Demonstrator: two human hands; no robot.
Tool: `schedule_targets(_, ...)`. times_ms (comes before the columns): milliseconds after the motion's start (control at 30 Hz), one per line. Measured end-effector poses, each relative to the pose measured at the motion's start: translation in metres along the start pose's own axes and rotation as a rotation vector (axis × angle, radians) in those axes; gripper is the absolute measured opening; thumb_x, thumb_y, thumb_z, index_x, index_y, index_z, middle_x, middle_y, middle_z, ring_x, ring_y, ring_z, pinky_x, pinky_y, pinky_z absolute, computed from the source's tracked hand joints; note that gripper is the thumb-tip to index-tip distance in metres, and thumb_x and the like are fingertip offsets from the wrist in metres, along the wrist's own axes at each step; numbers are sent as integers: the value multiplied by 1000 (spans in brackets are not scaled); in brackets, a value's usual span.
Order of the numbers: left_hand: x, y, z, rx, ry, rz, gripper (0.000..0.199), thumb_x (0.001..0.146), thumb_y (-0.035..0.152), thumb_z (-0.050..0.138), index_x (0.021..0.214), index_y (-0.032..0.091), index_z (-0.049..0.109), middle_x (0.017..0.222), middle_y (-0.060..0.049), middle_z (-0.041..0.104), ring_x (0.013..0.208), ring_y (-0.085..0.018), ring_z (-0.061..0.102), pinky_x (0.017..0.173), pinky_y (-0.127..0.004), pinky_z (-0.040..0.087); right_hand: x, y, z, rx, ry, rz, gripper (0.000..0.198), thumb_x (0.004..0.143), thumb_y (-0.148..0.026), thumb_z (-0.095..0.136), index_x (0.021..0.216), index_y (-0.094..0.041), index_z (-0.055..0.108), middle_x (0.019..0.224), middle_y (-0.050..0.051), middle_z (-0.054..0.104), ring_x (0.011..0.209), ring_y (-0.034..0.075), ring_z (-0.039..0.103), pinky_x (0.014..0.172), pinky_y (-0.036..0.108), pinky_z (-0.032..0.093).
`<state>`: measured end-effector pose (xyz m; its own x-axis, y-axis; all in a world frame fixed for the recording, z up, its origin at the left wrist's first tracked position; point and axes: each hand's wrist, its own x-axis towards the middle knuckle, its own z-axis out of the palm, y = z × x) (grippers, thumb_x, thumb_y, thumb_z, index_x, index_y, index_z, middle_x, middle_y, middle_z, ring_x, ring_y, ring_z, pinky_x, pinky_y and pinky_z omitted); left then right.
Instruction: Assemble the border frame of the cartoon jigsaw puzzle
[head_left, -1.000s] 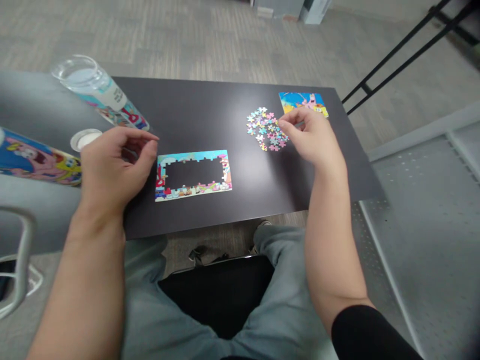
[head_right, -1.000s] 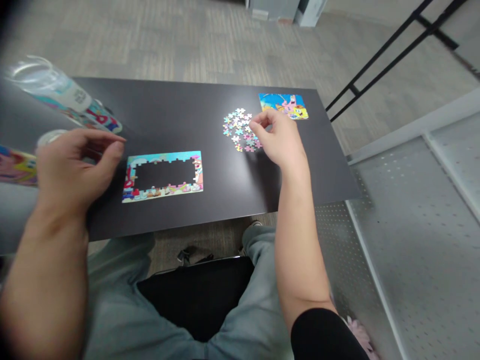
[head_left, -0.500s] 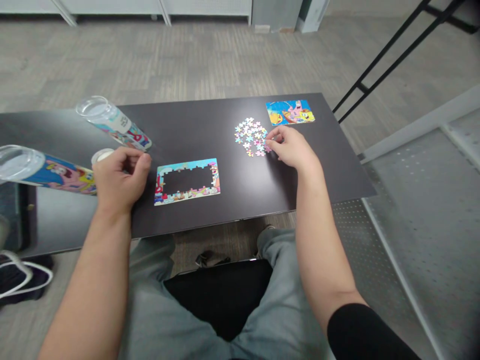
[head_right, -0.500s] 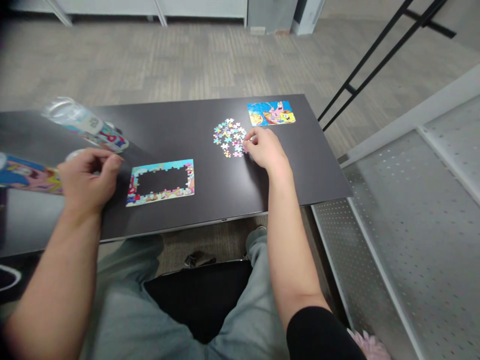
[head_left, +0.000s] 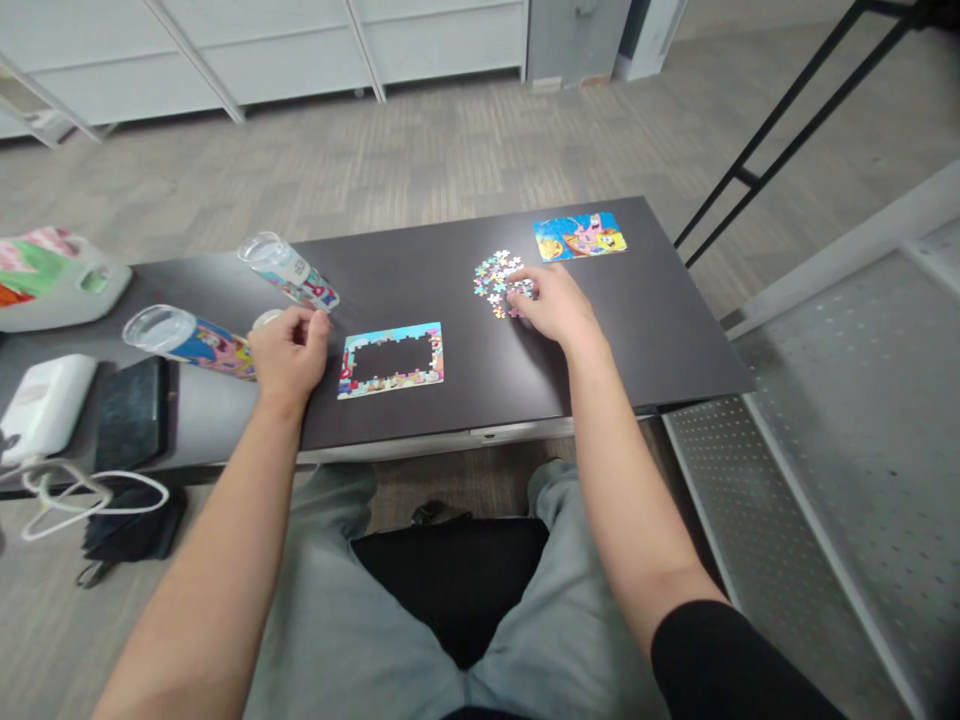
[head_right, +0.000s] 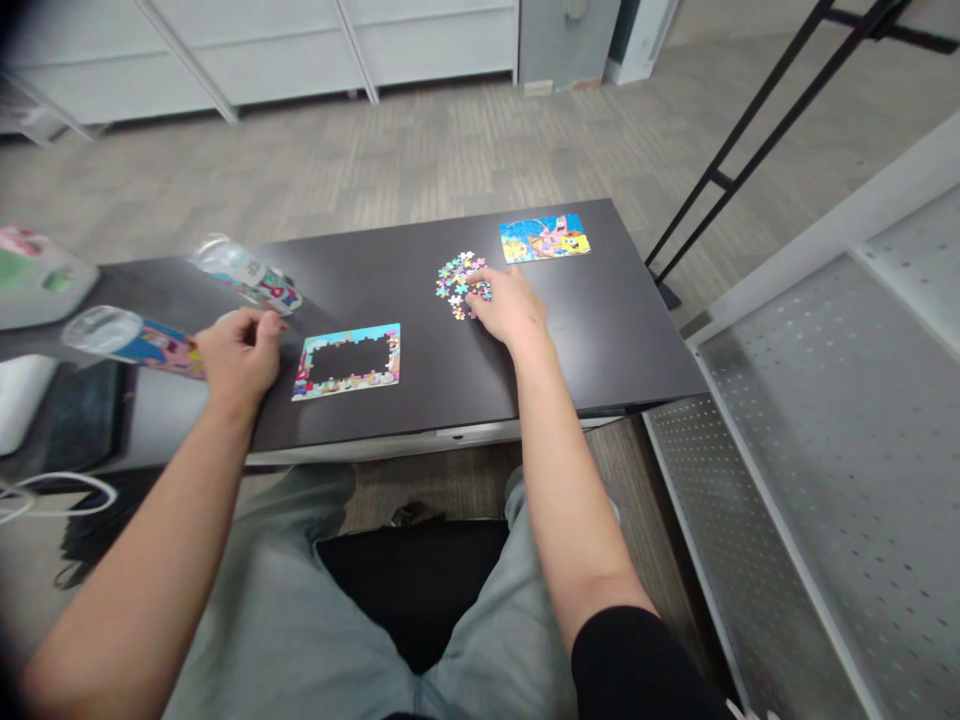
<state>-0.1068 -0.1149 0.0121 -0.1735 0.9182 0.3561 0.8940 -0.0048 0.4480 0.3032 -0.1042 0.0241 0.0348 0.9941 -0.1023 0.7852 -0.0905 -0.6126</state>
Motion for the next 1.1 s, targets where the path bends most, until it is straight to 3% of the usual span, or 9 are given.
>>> schedule_targets(233,2,-2,2,-7,6,11,27,109,30,67,82,25,70,75,-1,63,84,-25,63,93,-38,45,-1,-17,19,-24,63,47,28,120,-39,96,146,-29,95,164,15,77,141,39,86,126,58,67)
schedule_targets(567,1,-9,6,-44,25,48,34,115,28,58,84,26,71,74,-2,63,86,-27,65,94,-40,46,11,-16,34,9,72,-7,13,113,-19,94,124,-23,92,156,17,83,143,39,84,123,54,66)
schedule_targets(667,1,-12,8,-68,43,58,35,116,28,57,84,26,72,74,-2,62,84,-26,64,92,-40,45,16,-9,38,86,90,-78,19,105,-11,96,111,-24,83,144,15,88,137,36,84,120,50,64)
schedule_targets(833,1,-14,11,-123,63,82,37,115,29,58,81,26,72,71,-2,62,79,-25,62,88,-40,43,21,-3,38,283,30,-181,33,101,-8,91,91,-29,68,106,4,88,112,30,83,111,46,61)
schedule_targets(900,1,-15,13,-143,77,84,36,114,29,60,81,26,72,70,-1,61,77,-24,60,85,-39,41,22,-3,38,399,13,-210,28,100,-11,90,93,-29,70,98,1,84,99,26,79,103,43,61)
schedule_targets(1000,1,-17,15,-178,91,92,33,113,29,65,81,25,73,67,1,60,74,-23,59,82,-38,39,24,-4,42,555,-26,-254,16,100,-18,85,112,-26,79,98,-2,81,80,21,67,87,40,57)
schedule_targets(1100,2,-20,19,-224,89,101,33,115,27,66,83,25,75,65,3,58,69,-20,57,79,-37,39,22,-6,46,590,-88,-380,21,99,-33,81,118,-26,87,100,-1,78,78,20,62,83,40,55)
